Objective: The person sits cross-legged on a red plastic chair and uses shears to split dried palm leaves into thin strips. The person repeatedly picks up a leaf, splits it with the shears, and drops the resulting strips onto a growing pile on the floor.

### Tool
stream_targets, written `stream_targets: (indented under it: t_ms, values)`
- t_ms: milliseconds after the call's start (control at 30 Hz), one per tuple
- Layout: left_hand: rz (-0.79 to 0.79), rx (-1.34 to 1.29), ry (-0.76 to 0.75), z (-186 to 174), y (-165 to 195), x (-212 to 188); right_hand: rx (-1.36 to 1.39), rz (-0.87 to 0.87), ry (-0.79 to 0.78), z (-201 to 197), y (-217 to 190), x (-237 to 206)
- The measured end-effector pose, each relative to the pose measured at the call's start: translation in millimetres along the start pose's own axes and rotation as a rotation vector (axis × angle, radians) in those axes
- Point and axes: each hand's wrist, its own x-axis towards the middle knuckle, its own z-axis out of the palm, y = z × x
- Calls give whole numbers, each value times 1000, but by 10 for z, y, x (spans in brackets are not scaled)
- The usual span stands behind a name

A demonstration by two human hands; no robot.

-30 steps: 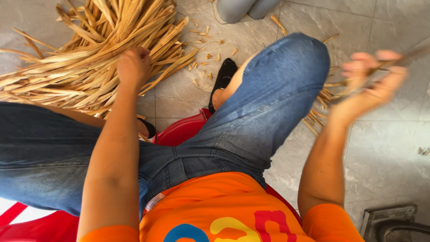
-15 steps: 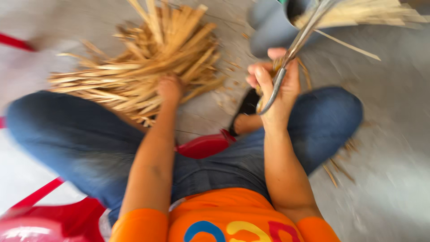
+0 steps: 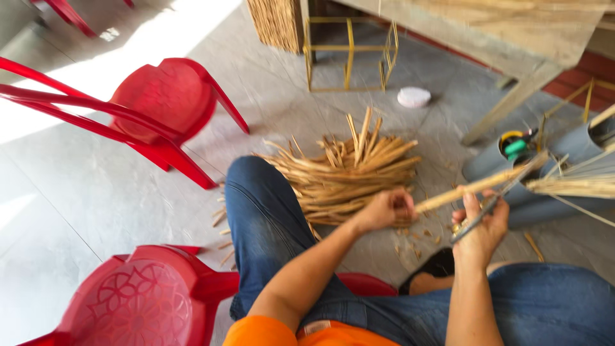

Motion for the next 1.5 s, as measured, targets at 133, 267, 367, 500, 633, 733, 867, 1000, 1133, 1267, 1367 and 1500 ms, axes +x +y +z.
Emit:
stream_targets:
  t_ms: [133, 267, 367, 500, 633, 733, 867, 1000, 1133, 1267, 1367, 1500]
  values:
    - [-150, 402, -74, 130, 186, -284, 75, -113, -80, 21, -70, -60]
    - [-54, 572, 38, 133, 345, -282, -37, -85, -152, 123, 2, -118]
    - [58, 152, 201, 79, 414, -144, -217, 53, -167, 251, 149, -214]
    - [158, 71, 306, -49, 437, -122, -499, 60, -264, 419, 379, -362]
    - [182, 137, 395, -65, 434, -124, -554, 62, -292, 484, 535, -419]
    - [193, 136, 408, -65, 422, -137, -553, 53, -308, 466, 612, -416]
    - [243, 48, 392, -63, 353, -133, -399, 1, -365, 368, 655, -411]
    - [268, 68, 378, -64, 320, -220, -355, -226, -348, 207, 554, -437]
    - [241, 5, 339, -5, 405, -382, -523, -246, -261, 138, 373, -491]
    - [271, 107, 326, 30, 537, -323, -591, -141, -301, 216, 254, -527]
    - [312, 86, 318, 59, 547, -320, -491, -173, -422, 267, 221, -566]
    - [280, 115, 334, 48, 541, -342, -543, -196, -457, 275, 201, -595]
